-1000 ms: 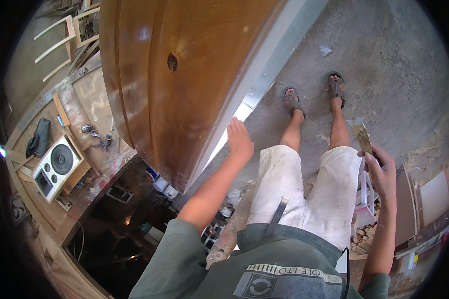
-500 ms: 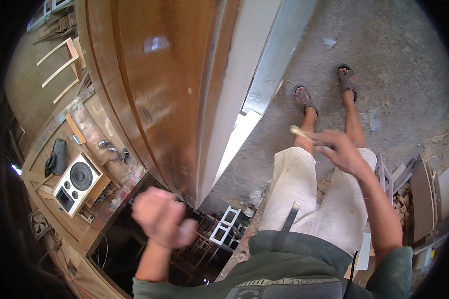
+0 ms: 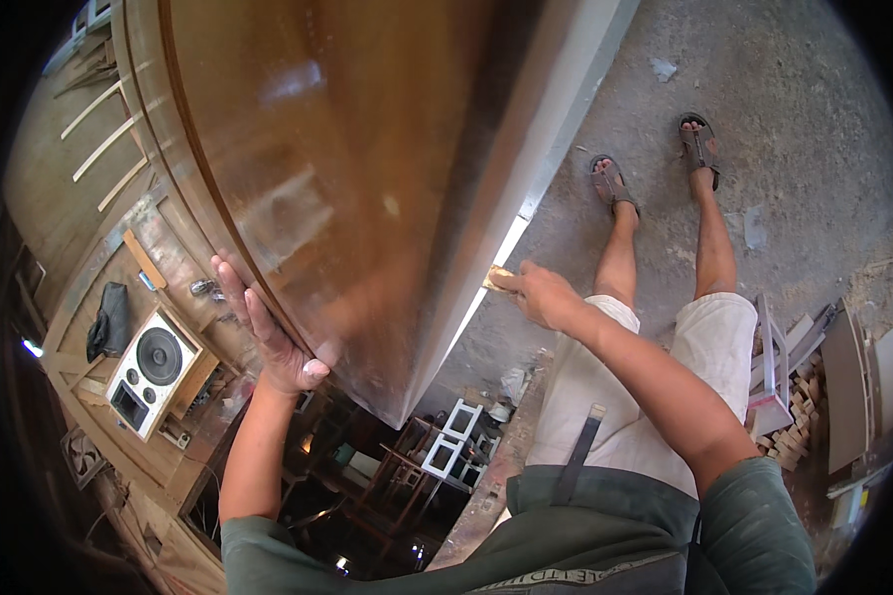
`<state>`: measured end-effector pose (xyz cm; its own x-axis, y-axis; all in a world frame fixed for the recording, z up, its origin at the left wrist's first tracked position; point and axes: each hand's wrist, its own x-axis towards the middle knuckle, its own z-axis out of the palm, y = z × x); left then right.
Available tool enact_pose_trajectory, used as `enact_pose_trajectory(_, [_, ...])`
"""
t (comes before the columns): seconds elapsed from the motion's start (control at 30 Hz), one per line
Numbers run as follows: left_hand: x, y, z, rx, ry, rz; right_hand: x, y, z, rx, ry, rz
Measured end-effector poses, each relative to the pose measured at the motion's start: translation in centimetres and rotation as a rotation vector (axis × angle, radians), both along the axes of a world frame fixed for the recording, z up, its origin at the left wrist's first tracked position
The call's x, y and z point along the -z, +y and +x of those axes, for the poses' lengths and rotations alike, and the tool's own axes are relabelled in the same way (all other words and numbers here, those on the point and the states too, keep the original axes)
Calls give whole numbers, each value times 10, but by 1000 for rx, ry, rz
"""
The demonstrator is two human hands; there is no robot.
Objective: The person sands the wooden and painted surfaces of a table with sandpaper, then dips a small wood piece into a container and applies a substance to the frame's joints and edges.
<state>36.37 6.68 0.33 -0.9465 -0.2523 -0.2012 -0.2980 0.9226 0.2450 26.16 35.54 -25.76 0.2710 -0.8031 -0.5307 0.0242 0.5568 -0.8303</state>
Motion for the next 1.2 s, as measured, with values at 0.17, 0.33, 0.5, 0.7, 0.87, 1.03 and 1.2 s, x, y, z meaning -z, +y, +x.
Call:
enact_pose_trajectory(0.17, [-5,3,17,-87,-9,33,-3,-13,-27,-195,15,-8])
enact_pose_trajectory(0.33, [-1,-1,-11,24,2,-60,10,-8,-16,-110,51,25])
enact_pose_trajectory(0.5, [-6,3,-4,20,-16,-79,16,-11,-33,-198,33,44])
enact_pose_trajectory(0.7, [-3,3,-8,22,-2,-72,32,-1,-13,-100,65,9])
enact_pose_trajectory(0.87, [-5,7,-6,12,-4,-76,33,-22,-34,-178,43,-12])
enact_pose_trajectory(1.03, [0,4,-8,28,20,-72,39,-8,-17,-99,38,-8])
enact_pose_trajectory(1.2, [-3,5,-5,24,16,-73,51,-18,-33,-134,39,-15])
